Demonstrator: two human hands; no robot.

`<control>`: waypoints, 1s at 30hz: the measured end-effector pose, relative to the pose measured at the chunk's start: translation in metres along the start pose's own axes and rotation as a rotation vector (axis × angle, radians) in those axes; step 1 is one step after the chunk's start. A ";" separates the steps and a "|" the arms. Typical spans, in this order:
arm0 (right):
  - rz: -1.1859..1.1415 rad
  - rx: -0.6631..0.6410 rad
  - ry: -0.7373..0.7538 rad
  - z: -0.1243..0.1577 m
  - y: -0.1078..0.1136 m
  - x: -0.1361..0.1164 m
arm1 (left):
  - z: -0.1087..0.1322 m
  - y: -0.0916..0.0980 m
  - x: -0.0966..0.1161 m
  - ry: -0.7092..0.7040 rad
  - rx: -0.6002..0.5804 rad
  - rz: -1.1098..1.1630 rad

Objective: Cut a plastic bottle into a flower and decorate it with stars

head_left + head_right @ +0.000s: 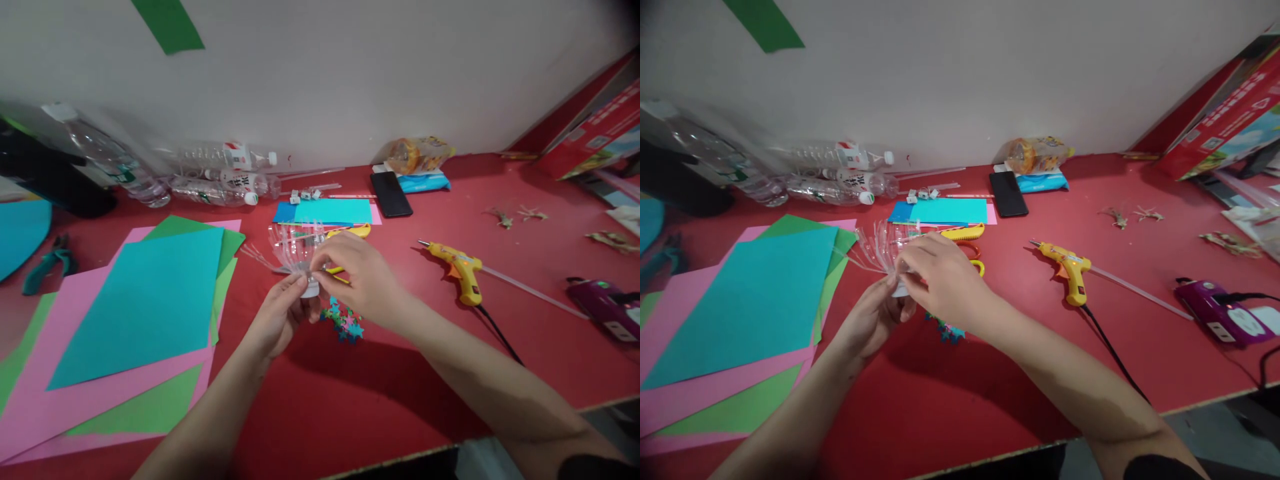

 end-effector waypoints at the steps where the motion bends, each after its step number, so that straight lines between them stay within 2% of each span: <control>1: 0.028 -0.004 0.023 0.001 -0.003 -0.001 | 0.000 0.001 0.000 -0.003 0.010 0.004; 6: 0.090 -0.009 0.052 0.002 -0.008 -0.004 | -0.001 0.003 0.000 0.010 0.027 -0.003; 14: 0.028 0.103 -0.005 0.004 -0.012 -0.004 | 0.001 0.003 -0.001 0.002 0.027 -0.014; 30: 0.086 0.110 0.003 0.008 -0.020 -0.003 | 0.000 0.005 -0.003 0.031 0.070 0.025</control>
Point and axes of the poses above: each hand's wrist, its own z-axis away from the middle knuckle, its own y-axis out of the back of the hand, x = y × z, the point moved 6 cm from there along -z, towards the middle knuckle, and after that the axes turned 5 degrees about -x, right-handed, at the moved point
